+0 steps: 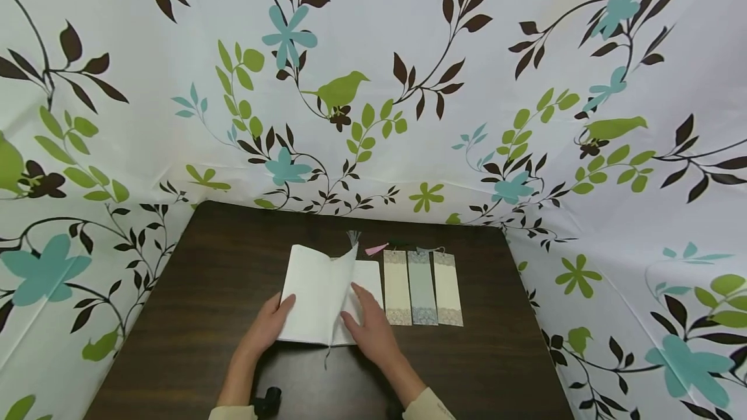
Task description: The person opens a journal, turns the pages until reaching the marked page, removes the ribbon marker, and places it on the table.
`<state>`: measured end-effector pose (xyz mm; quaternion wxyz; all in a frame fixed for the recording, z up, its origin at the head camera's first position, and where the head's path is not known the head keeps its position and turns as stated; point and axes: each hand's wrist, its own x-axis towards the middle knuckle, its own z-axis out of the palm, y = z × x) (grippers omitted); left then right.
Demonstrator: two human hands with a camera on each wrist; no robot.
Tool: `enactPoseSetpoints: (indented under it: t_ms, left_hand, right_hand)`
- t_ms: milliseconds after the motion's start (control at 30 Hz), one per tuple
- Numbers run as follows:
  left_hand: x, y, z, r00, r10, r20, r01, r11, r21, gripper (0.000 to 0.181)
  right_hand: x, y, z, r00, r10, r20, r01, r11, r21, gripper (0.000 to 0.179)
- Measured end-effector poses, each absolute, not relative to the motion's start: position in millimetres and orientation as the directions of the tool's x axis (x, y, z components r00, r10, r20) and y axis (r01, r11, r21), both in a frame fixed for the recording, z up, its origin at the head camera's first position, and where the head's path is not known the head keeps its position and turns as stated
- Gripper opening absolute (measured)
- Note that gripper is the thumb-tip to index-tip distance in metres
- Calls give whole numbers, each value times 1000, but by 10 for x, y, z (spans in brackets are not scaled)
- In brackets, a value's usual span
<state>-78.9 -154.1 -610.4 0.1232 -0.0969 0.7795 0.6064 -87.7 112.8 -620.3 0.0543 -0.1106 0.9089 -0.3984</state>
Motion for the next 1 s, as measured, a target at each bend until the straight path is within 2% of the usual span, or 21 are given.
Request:
enactPoseSetpoints:
  t_ms: [167, 300, 533, 733, 1000]
  left_hand:
    - [-769, -1542, -6122, -955, 9, -297, -288, 210, 934, 59]
    - [-774, -1537, -6151, -955, 18, -295, -288, 165, 943, 58]
    - [-773, -1530, -6136, -948, 37, -316, -308, 136, 942, 65]
    - [-763, -1543, -6125, -951, 20, -308, -303, 139, 943, 58]
    - [-762, -1571, -6131, -955, 32, -295, -285, 183, 941, 61]
  right_hand:
    - [-775, 916, -6227, -911, -410, -48, -251, 643, -724, 59]
    - [-711, 821, -6251, -879, -476, -36, -329, 658, -677, 57]
    - [-677, 771, -6218, -866, -500, -33, -378, 694, -613, 58]
    - [-701, 811, -6206, -852, -523, -16, -416, 696, -585, 56]
    - [-830, 1082, -6287, -856, -516, -10, -461, 773, -436, 51]
